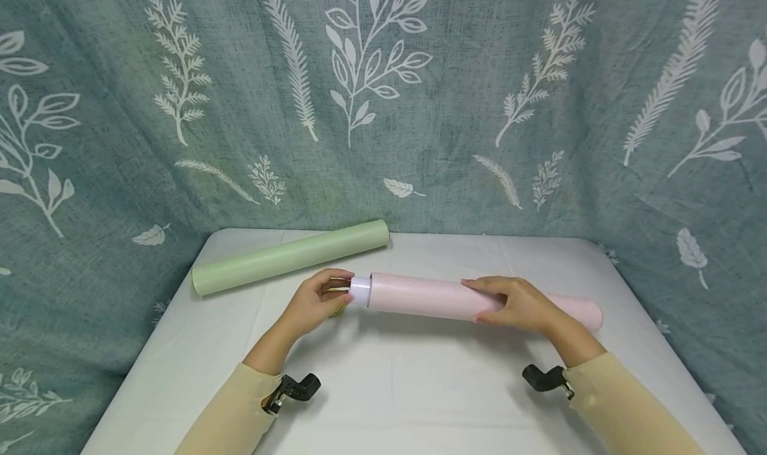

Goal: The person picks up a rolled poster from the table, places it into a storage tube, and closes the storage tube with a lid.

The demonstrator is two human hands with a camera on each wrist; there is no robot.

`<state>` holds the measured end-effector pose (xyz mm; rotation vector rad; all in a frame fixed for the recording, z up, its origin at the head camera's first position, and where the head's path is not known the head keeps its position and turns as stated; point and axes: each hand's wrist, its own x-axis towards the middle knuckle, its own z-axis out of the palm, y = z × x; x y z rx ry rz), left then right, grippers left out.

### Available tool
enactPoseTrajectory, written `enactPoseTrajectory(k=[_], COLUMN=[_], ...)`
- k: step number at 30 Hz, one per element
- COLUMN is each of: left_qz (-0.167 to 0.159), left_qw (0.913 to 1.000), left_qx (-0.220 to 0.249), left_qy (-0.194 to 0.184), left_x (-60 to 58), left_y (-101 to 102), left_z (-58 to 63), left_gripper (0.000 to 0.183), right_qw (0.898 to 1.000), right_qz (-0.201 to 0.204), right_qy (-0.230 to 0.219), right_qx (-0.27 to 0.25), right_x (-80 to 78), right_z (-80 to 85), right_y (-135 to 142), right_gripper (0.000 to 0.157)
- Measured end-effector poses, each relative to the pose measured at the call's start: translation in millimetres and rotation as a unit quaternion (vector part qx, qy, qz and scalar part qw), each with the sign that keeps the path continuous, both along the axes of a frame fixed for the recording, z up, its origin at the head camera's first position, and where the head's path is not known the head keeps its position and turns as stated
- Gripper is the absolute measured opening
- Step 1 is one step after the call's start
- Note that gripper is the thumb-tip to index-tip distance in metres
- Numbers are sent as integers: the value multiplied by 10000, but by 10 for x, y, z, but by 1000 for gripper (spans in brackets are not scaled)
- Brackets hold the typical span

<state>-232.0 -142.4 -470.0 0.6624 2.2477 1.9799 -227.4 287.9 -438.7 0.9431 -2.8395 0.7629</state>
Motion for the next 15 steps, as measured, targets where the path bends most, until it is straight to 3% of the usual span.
enactPoseTrajectory(k=[7, 15], left_qz=[193, 242], left_qw=[9987, 9976], left_qx=[-461, -637], left_qy=[6, 107], left_x=[9, 4], left_y=[33, 37], left_z=[23, -22], left_gripper=[39, 39], right_qw=[10000, 9999], right_qz=[41, 93], right_qy=[90, 91], right_qx=[15, 57], right_x=[0, -1], right_z=[7, 6], right_y=[-18, -54], right_gripper=[67, 67])
